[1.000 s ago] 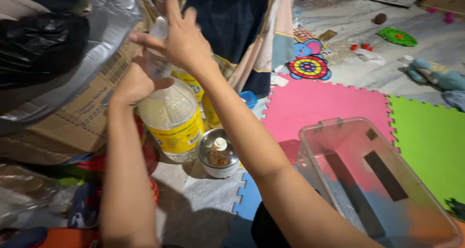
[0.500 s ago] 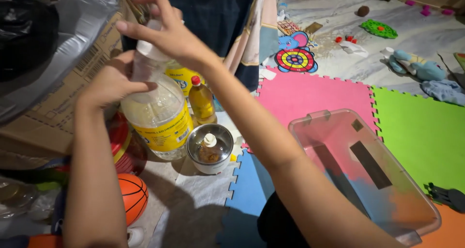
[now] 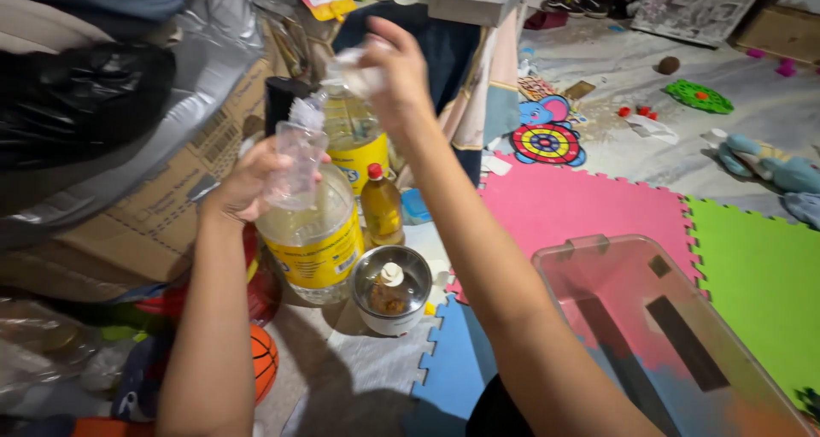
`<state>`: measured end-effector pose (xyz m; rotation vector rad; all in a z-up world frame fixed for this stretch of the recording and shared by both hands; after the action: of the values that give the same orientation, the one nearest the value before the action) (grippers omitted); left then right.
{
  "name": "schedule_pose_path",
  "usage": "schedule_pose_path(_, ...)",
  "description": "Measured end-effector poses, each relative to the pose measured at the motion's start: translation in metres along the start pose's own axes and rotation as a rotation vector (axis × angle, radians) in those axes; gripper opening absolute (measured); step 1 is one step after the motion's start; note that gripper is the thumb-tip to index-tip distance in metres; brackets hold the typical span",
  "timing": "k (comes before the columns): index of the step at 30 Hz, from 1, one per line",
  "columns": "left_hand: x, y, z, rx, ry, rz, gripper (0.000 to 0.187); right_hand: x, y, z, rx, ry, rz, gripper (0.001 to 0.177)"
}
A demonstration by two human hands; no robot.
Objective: The person moves a tray of baby bottles, retrieves a cloth, and then fills several baby bottles with water from a large dispenser bottle using a pump. The filled bottles are placed back on the tray.
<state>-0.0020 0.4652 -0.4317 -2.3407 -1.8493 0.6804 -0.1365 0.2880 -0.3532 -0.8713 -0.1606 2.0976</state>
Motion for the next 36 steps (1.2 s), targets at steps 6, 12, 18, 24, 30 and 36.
schedule_pose_path(6, 0.014, 0.033, -0.01, -0.402, -0.065, -0.169, 0.072, -0.003, 0.066, -0.068, 0.079, -0.184, -0.389, 0.026)
schedule_pose_path(12, 0.036, 0.059, -0.024, -0.599, -0.042, -0.33, 0.082, -0.007, -0.057, -0.071, 1.208, 0.325, 0.309, 0.091)
schedule_pose_path(18, 0.045, 0.084, -0.001, -0.815, 0.149, -0.354, 0.091, -0.009, -0.119, -0.092, 1.343, 0.238, 0.582, 0.075)
schedule_pose_path(24, 0.056, 0.071, 0.006, -0.808, 0.268, -0.367, 0.091, -0.001, -0.13, -0.088, 1.569, 0.23, 0.459, 0.061)
schedule_pose_path(30, 0.052, 0.084, 0.008, -0.782, 0.121, -0.445, 0.089, 0.005, -0.124, -0.088, 1.53, 0.127, 0.382, 0.067)
schedule_pose_path(36, 0.062, 0.089, 0.016, -0.694, 0.225, -0.474, 0.088, 0.022, -0.113, -0.071, 1.463, 0.08, 0.31, 0.094)
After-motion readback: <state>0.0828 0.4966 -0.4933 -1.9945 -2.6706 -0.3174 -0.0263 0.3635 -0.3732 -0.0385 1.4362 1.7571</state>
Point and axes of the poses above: each hand's wrist, its own x-axis away from the middle knuckle, its own y-axis out of the back of the hand, z = x × y, the point moved 9 cm from there along -x, towards the middle knuckle, and after that the axes turned 3 degrees about -y, right-handed, at the moved point
